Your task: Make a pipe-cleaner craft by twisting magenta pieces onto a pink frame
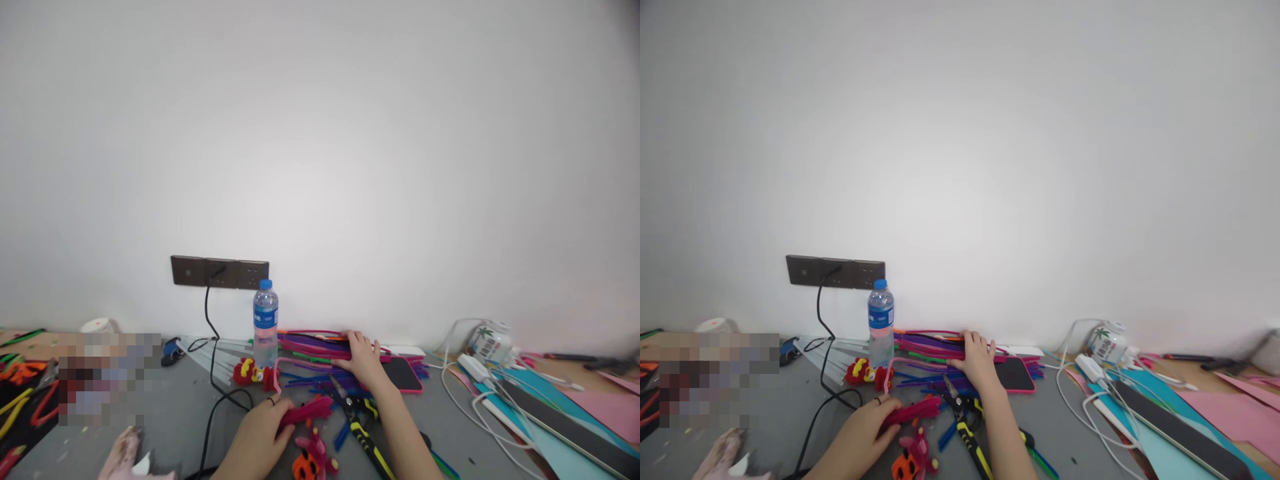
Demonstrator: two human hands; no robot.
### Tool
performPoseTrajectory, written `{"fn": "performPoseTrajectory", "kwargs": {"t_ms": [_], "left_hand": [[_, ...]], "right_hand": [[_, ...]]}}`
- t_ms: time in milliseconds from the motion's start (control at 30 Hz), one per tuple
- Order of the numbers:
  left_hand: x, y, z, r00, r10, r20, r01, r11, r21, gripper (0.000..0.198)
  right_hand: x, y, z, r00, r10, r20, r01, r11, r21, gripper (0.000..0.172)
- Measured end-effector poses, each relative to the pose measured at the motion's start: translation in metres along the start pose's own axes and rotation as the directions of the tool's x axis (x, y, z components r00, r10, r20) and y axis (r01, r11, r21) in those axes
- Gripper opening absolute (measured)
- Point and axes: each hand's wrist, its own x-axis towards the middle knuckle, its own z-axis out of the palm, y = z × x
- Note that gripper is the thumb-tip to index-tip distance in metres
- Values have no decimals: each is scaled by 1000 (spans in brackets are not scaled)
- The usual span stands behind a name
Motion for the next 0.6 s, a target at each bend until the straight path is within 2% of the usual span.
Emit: {"fn": "performPoseTrajectory", "kwargs": {"t_ms": [233,467,600], "left_hand": [[1,-2,2,1000,19,-3,-19,1000,-7,28],[0,-2,2,1000,6,7,-6,1000,2,29],[0,-2,2,1000,13,1,-13,1000,-11,30]], "right_hand": [[2,0,-6,1000,-3,-9,3,1000,31,38],[3,-2,-8,995,-86,51,80,991,107,18],[2,-1,-9,992,-102,78,89,984,151,25]]}}
